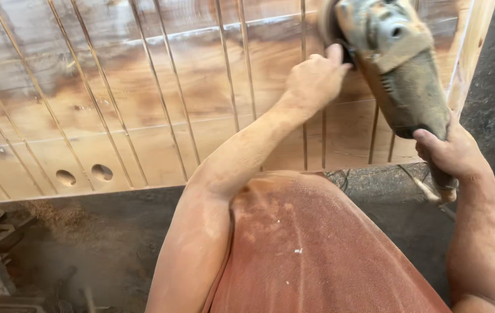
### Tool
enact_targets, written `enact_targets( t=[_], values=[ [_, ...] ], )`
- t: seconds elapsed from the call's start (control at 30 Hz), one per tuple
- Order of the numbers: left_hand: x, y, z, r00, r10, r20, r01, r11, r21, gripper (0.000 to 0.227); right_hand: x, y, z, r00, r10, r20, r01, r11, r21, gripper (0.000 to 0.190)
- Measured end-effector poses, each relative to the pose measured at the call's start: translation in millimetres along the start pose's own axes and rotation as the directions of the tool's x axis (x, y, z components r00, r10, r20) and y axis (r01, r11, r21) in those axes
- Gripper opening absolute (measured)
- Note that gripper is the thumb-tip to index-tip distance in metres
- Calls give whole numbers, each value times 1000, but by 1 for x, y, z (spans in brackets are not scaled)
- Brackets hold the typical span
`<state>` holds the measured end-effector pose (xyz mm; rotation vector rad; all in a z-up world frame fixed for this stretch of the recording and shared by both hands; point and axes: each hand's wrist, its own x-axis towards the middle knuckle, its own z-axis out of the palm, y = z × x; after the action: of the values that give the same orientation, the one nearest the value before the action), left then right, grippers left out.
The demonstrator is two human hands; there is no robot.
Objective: The person uses an angle grinder with a sanding disc to smooth the surface of a large wooden board. The person moves the tool across the board in a consistent pattern, generating sawdust as the surface is sanded.
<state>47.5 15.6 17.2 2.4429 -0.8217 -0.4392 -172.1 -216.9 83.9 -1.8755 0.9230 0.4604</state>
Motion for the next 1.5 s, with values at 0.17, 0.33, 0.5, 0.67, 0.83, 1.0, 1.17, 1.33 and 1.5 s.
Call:
enact_targets(
  t=[0.17,0.33,0.5,0.67,0.83,1.0,1.17,1.33,1.5],
  values=[
    [32,57,46,993,116,-5,-115,993,39,41,-5,81,-18,991,120,-56,-110,981,158,45],
    [40,80,57,887,304,-348,-210,936,282,51,-29,107,19,987,108,-120,-46,900,433,36],
    [31,33,46,938,278,-205,-185,906,381,15,-27,70,66,997,44,-62,-8,870,492,45],
    [27,-80,0,900,147,-410,81,868,490,10,-7,-21,123,995,50,88,-74,952,298,66],
    [-24,-186,-66,930,6,-368,205,823,530,7,-10,-122,174,984,-70,166,81,995,-61,98],
    [-20,-225,-111,908,-159,-387,344,811,473,12,22,-161,185,961,-189,201,213,972,-103,102],
    [35,-187,-100,937,-30,-347,198,866,460,12,50,-141,151,958,-285,43,288,936,-201,104],
    [86,-98,-54,971,31,-239,87,880,468,12,35,-110,81,1000,13,-4,-13,1000,6,92],
    [121,-35,-22,974,112,-195,-16,901,434,10,33,-90,34,993,90,-80,-84,994,68,82]
  ],
)
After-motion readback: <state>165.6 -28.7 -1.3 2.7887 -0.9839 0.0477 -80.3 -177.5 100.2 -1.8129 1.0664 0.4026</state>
